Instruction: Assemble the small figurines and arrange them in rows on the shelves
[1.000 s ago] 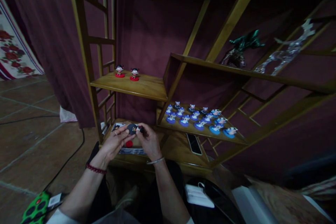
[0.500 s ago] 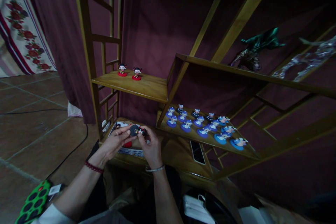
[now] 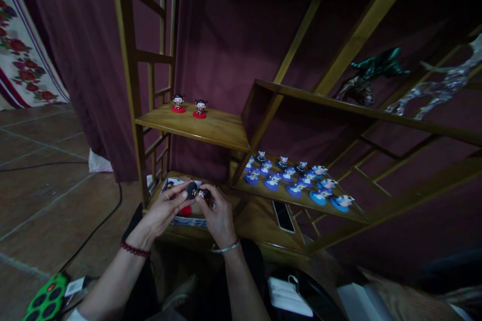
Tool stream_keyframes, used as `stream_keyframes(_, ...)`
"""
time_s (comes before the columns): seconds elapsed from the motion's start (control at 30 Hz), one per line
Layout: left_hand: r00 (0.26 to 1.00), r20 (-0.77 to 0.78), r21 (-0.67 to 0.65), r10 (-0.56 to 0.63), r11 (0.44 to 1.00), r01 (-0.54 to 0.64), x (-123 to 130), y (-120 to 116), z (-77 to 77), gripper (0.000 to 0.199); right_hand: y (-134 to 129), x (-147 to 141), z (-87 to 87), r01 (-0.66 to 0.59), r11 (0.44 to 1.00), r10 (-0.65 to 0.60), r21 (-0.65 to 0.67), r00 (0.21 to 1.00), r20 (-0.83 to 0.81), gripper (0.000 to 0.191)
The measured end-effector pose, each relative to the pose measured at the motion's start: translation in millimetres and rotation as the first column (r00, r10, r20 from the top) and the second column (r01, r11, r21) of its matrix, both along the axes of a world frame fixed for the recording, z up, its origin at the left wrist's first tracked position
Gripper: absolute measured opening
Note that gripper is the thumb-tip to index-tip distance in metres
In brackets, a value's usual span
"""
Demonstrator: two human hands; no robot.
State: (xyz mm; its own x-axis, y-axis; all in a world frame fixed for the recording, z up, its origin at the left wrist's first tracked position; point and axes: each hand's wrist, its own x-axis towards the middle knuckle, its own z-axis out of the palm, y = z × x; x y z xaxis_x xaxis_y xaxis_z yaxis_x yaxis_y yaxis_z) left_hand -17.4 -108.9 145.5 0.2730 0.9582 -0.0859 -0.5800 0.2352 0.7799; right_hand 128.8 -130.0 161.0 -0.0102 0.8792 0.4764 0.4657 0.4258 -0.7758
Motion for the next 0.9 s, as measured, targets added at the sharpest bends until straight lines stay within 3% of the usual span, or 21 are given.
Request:
stream_keyframes(0.27, 1.000, 0.010, -0.008, -0.011, 1.000, 0.011, -7.8, 1.2, -3.7, 0.034, 8.6, -5.6, -1.9, -0.002, 0.998, 0.003, -0.061, 1.000, 0.017, 0.018)
stream_keyframes(0.6, 1.000, -0.023, -0.025, 0.004, 1.000, -0.005, -2.8, 5.5, -3.3, 0.034, 15.5, -1.2, -2.5, -0.039, 0.999, 0.039, -0.008, 0.998, 0.052, 0.018)
stream_keyframes(0.9, 0.999, -0.034, -0.059, 0.008, 0.998, -0.010, 6.2, 10.2, -11.8, 0.031, 20.8, 6.5, -14.2, 0.008, 0.997, -0.005, -0.075, 1.000, 0.031, 0.016)
